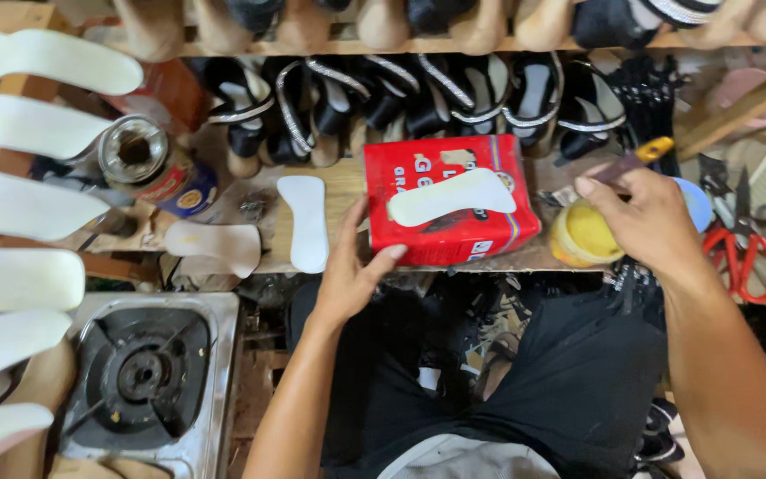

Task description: The person applies a yellowish adhesive to white shoe insoles using a brush. They repeatedly dip the brush into a container of glue and spread it evenly across the insole surface, then place the treated insole aside and pick up another one to repeat the process.

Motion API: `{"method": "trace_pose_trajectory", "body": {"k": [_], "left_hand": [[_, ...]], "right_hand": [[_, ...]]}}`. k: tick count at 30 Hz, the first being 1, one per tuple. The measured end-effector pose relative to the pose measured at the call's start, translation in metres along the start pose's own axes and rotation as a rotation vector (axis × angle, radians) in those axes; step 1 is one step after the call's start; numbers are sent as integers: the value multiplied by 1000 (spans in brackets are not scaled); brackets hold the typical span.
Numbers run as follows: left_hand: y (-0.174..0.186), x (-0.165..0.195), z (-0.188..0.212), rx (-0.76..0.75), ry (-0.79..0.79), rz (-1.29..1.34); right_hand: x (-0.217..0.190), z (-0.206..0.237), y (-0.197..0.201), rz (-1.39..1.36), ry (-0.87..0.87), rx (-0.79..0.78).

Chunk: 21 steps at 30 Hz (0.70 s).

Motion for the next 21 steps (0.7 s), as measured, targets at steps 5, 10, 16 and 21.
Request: {"method": "trace_pose_trajectory", "body": {"k": [5,10,16,21], "left_hand": [[-7,-22,-2,5,168,222],[-13,-27,0,16,272,256],[-13,-24,1,4,262,265],[-12,-31,2,9,261,257]], "right_hand": [[51,40,31,112,-78,199],[62,52,39,247,15,285],[71,48,29,385,-32,179],[94,67,50,71,-156,148]]}}
Point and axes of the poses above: each hand's wrist, its own z-axis away from the middle knuckle, its own y-axis out of the back of the hand, x = y × z, the point moved 9 cm from there along -z, towards the middle knuckle, and after that the axes turned 1 degree about -y, right-handed, at the moved point
